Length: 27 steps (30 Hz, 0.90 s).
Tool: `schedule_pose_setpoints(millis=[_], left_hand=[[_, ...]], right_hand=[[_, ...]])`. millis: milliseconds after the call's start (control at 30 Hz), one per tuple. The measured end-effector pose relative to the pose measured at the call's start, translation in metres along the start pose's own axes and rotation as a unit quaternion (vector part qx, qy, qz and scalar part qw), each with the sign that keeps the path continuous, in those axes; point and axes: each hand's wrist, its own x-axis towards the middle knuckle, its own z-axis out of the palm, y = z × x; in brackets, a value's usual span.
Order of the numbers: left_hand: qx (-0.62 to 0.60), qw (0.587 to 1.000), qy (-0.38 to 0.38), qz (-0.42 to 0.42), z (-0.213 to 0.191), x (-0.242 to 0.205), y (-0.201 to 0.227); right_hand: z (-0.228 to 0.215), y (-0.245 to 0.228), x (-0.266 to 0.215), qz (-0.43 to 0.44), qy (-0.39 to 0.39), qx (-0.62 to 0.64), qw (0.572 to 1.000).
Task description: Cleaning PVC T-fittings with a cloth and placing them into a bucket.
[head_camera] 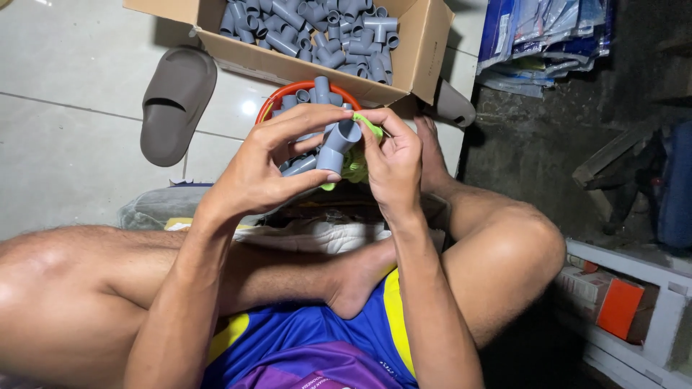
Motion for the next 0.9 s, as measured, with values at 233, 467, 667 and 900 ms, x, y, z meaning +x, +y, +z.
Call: schedule_pose_setpoints(millis=[233,467,667,900], left_hand=[[-0.101,0.994,0.035,0.011,0.007,0.002,-0.016],[-0.164,0.985,0.049,0.013,0.008,0.003,-0.022],[-0.155,0.979,0.122,0.042,0.003,0.009,-0.038],[-0.153,0.978,0.134,0.044,0.012,0.011,-0.05]], right_hand=[[0.015,-0.005,-0.01,-0.072,0.067,-0.104,0.99],[0.011,0.006,-0.002,-0.091,0.105,-0.15,0.979],[0.034,-0.007,-0.018,-0.136,0.074,-0.139,0.978],[0.029,-0.002,-0.008,-0.146,0.106,-0.165,0.97]])
